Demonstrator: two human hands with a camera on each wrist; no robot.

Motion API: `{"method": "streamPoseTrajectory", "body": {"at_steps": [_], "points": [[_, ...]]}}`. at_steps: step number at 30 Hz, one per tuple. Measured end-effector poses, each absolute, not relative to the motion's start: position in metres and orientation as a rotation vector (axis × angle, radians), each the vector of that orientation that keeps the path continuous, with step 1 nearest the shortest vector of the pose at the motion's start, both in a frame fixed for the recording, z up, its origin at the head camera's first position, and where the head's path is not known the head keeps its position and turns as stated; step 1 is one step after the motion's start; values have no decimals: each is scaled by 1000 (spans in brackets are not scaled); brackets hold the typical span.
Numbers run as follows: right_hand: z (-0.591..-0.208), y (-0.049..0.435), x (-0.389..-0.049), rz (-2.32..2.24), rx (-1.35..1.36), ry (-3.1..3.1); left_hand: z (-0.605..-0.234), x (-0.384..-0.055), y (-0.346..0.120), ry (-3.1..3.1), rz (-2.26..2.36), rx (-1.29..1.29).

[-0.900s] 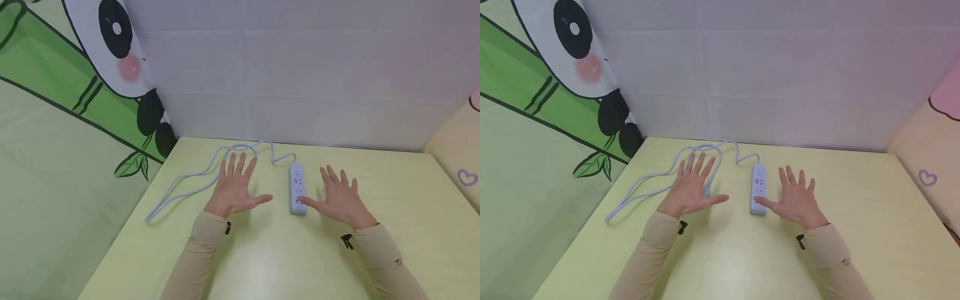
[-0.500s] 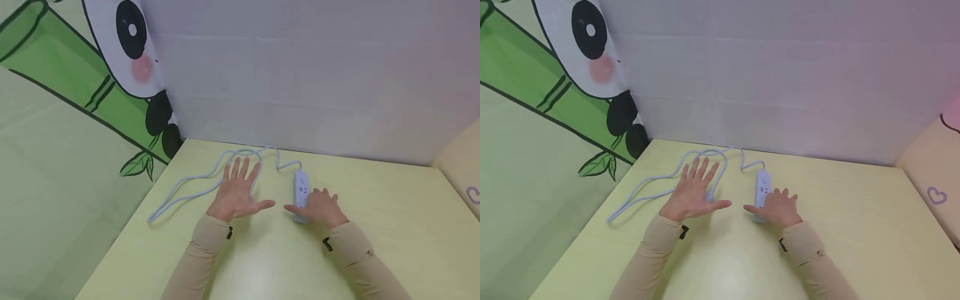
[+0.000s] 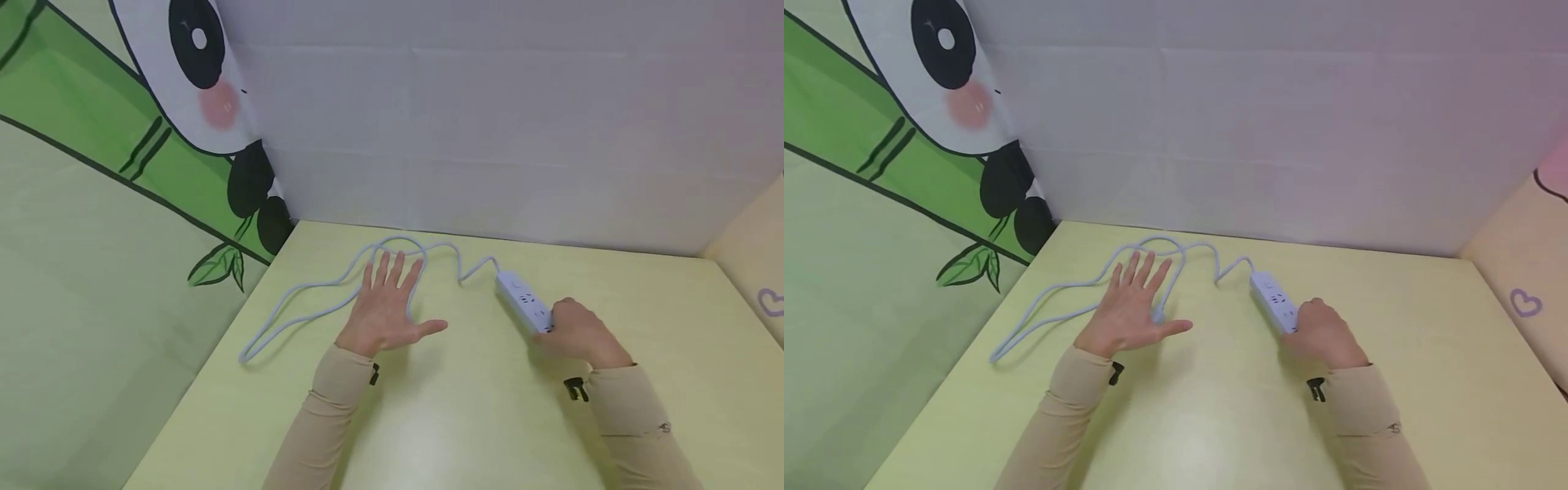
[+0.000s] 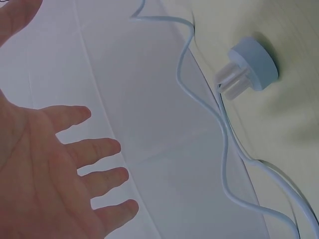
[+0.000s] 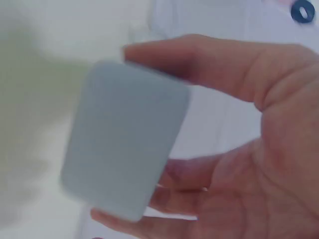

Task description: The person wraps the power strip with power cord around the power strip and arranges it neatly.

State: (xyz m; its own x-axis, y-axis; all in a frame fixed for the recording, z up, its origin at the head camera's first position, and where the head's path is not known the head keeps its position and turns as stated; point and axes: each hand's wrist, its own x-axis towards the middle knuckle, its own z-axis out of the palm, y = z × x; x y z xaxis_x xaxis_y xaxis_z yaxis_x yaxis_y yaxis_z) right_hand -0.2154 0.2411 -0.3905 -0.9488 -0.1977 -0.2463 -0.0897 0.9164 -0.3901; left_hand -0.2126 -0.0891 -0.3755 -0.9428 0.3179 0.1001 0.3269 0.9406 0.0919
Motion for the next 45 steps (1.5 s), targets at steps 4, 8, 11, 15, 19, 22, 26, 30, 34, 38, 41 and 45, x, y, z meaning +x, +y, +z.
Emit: {"method": "streamPoseTrajectory", "body": {"at_steps": [4, 8, 11, 15, 19, 22, 26, 30, 34, 38, 41, 45], "points": [[-368, 276, -208, -478, -241, 2819, -374, -213, -90, -3020, -178, -498], [-358, 307, -202, -464, -267, 2791, -375, -212, -91, -3037, -186, -492], [-358, 321, -201, -498, -279, 2752, -375, -213, -90, -3044, -171, -499], [-358, 325, -204, -550, -257, 2742, -377, -213, -88, -3061, -179, -509], [-363, 312, -206, -538, -259, 2822, -379, -212, -88, -3074, -192, -525], [-365, 300, -207, -516, -294, 2912, -380, -211, -87, -3064, -188, -545], [-362, 290, -203, -550, -316, 3011, -379, -212, -87, -3020, -185, -572], [-352, 283, -192, -636, -314, 3064, -379, -213, -89, -2947, -235, -592], [-336, 282, -177, -774, -311, 3125, -377, -219, -82, -2869, -423, -645], [-325, 277, -162, -918, -381, 3198, -373, -225, -68, -2801, -752, -750], [-322, 273, -152, -1015, -476, 3240, -369, -230, -59, -2763, -948, -854], [-319, 267, -140, -1125, -573, 3252, -369, -233, -55, -2755, -1166, -950]]}}
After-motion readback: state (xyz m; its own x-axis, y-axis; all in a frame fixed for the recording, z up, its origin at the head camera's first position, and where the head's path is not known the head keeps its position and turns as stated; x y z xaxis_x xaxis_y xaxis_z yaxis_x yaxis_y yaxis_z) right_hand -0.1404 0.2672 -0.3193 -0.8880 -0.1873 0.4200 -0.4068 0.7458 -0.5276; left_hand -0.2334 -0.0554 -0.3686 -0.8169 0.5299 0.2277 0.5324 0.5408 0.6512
